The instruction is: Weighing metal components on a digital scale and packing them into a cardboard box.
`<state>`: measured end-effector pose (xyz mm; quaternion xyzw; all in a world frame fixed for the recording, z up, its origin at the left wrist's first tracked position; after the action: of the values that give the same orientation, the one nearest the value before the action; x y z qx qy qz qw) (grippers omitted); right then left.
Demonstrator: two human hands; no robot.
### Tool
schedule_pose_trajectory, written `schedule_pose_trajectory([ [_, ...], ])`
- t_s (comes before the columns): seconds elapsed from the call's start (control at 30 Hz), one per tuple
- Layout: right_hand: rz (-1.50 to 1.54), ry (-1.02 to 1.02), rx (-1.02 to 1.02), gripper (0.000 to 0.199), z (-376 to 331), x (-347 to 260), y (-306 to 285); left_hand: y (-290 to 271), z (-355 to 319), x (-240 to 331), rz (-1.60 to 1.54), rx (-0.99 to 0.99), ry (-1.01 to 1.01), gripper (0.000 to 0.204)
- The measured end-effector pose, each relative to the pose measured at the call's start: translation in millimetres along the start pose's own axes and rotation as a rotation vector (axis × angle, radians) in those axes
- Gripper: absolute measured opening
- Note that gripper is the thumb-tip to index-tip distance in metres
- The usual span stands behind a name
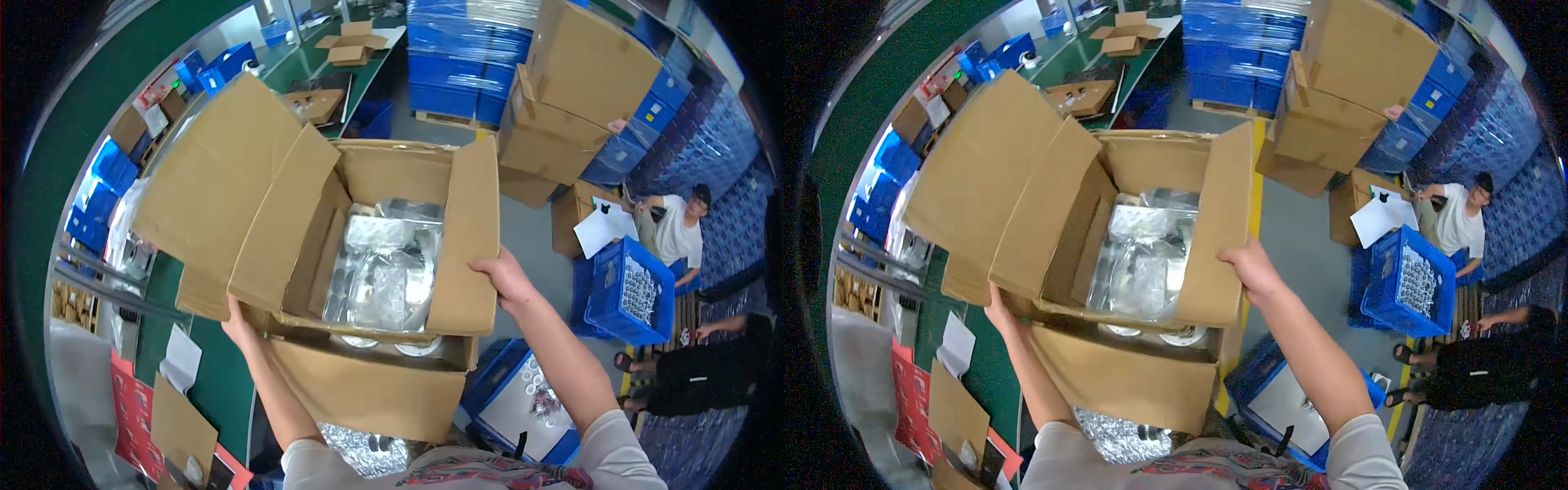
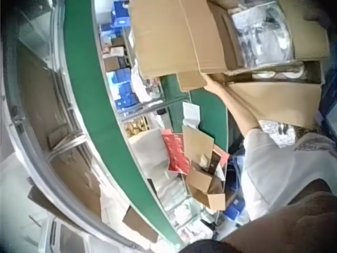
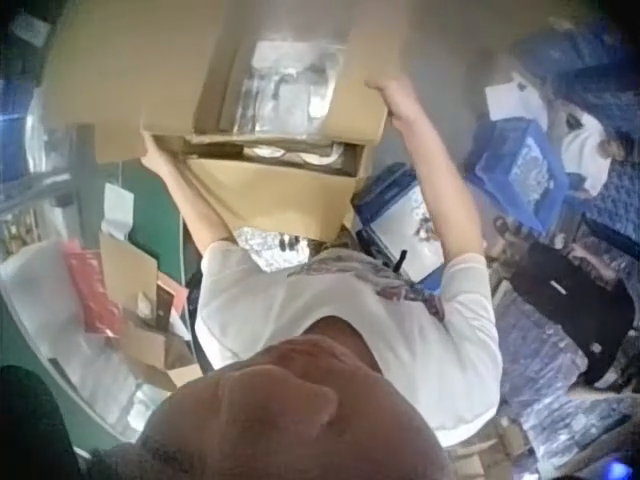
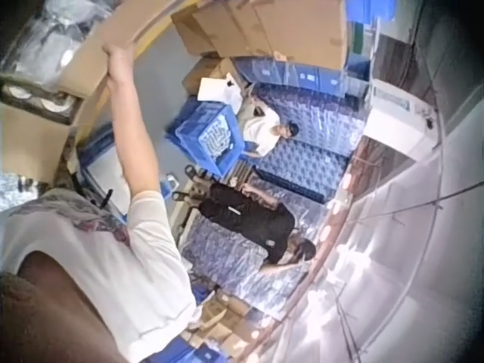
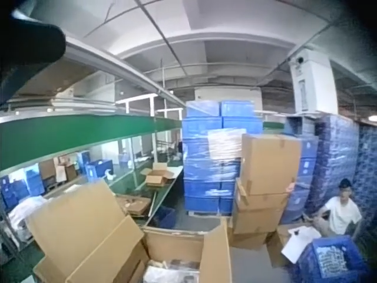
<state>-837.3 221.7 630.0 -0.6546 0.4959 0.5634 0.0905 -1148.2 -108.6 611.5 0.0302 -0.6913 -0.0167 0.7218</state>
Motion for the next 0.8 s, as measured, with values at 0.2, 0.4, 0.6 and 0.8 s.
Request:
schedule_pose_trajectory([
  [0.2,-0.002,-0.026,-0.020,0.041,11,7,0,-6,14,-17,0.070,0.089,0.096,0.043],
  [0.4,0.002,-0.096,-0.028,0.041,6,-1,3,-2,6,-2,0.091,0.148,0.047,0.042],
  [0.6,-0.068,-0.142,-0.029,0.036,13,-6,1,12,3,-5,-0.036,0.104,0.121,0.035],
  [0.8,-0.057,-0.135,-0.110,0.038,-2,-33,8,35,-19,24,-0.103,0.038,0.153,0.033],
])
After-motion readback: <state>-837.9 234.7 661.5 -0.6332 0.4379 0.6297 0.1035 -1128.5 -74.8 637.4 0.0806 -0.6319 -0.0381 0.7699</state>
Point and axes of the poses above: each hand's wrist, its own z-axis towards the middle knuckle, its own y-axis out of the palm, x = y × z, the point moved 6 cm from there along z, towards the middle knuckle, and after that the axes turned 14 degrees about z, right-handed, at the moved point
